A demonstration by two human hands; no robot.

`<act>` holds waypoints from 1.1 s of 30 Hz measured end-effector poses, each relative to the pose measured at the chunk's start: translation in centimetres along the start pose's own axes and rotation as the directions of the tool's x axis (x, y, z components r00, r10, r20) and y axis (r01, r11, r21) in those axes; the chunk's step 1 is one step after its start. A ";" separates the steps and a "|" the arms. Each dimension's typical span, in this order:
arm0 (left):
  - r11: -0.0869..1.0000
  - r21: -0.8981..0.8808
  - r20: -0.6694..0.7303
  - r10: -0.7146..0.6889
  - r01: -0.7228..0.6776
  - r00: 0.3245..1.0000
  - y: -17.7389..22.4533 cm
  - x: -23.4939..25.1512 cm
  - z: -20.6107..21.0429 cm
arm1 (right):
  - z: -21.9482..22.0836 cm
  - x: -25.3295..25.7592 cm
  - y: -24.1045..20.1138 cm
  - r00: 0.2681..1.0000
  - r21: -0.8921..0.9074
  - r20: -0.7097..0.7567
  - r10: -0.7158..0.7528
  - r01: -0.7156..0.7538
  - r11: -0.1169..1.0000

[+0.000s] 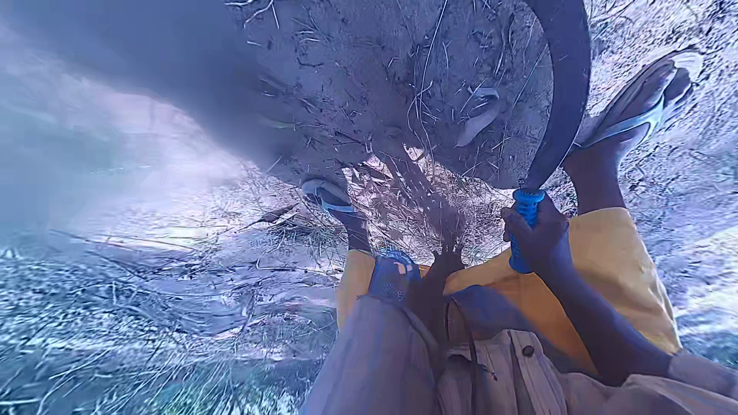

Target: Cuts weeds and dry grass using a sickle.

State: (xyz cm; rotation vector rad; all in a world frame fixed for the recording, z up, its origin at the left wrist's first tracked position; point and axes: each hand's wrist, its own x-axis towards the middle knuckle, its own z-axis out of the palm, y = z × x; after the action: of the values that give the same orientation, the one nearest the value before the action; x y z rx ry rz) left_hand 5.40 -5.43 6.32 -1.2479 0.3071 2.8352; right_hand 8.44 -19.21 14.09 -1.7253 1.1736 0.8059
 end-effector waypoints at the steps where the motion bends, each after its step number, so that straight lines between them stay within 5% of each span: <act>1: 0.997 0.048 0.016 0.055 -0.055 0.998 -0.6 0.1 -0.1 | 0.1 -0.1 0.2 1.000 -0.008 0.010 0.009 -0.009 1.000; 3: 0.969 0.110 -0.145 0.235 -0.221 0.961 -3.8 1.7 -1.7 | 0.2 -0.4 0.5 0.999 -0.009 0.023 0.027 -0.027 1.000; 5: 0.974 -0.038 -0.468 0.179 -0.221 0.865 -5.2 0.5 -6.9 | 0.3 -0.3 0.3 0.999 0.007 0.016 0.039 -0.039 0.999; 7: 0.895 -0.233 -0.858 -0.004 -0.381 0.514 -5.5 -1.3 -12.7 | 0.4 -0.4 0.1 1.000 0.029 -0.006 0.029 -0.029 0.999; 8: 0.808 -0.281 -0.937 -0.116 -0.518 0.328 -5.3 -1.6 -15.9 | 0.5 -0.4 0.0 1.000 0.040 -0.019 0.016 -0.015 0.999; 9: 0.703 -0.306 -0.952 -0.221 -0.643 0.211 -4.6 -1.4 -18.9 | 0.6 -0.4 0.0 0.999 0.049 -0.035 0.001 0.000 0.999; 10: 0.609 -0.336 -0.935 -0.305 -0.718 0.180 -3.4 -0.8 -21.3 | 0.7 -0.5 0.0 0.999 0.055 -0.052 -0.013 0.016 0.998; 13: 0.648 -0.384 -0.923 -0.250 -0.658 0.292 2.8 -0.1 -22.1 | 0.3 -0.3 0.1 0.994 0.074 -0.102 -0.045 0.053 0.996; 16: 0.862 -0.157 -0.871 0.110 -0.482 0.479 7.8 0.7 -14.1 | -0.3 0.0 -0.2 0.987 0.120 -0.146 -0.060 0.078 0.990; 19: 0.819 0.086 -0.695 0.458 -0.568 0.554 7.9 3.5 -6.2 | -1.4 0.1 -1.2 0.984 0.116 -0.174 -0.046 0.066 0.991; 21: 0.801 0.072 -0.630 0.499 -0.594 0.596 6.5 1.3 -6.3 | -2.0 0.2 -1.7 0.982 0.125 -0.184 -0.038 0.062 0.990; 22: 0.793 0.066 -0.709 0.464 -0.606 0.531 5.8 0.0 -7.7 | -2.1 0.3 -1.6 0.980 0.134 -0.195 -0.051 0.078 0.988; 25: 0.771 0.068 -0.954 0.235 -0.633 0.184 3.9 -2.2 -15.4 | -2.3 0.3 -0.5 0.974 0.165 -0.212 -0.086 0.123 0.979; 29: 0.908 0.047 -0.991 0.095 -0.417 0.096 -0.5 -7.1 -26.8 | -1.9 0.8 0.1 0.981 0.169 -0.168 -0.097 0.126 0.978; 33: 0.997 0.032 -0.999 0.033 -0.071 0.015 -8.2 -14.4 -31.9 | -0.7 1.0 0.4 0.993 0.146 -0.112 0.026 -0.009 0.989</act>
State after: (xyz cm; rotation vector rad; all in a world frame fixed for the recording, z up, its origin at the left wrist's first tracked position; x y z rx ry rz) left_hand 39.21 -2.72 -5.49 -3.0857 0.2777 1.2394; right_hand 8.44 -20.29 13.37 -1.6598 1.2928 0.6230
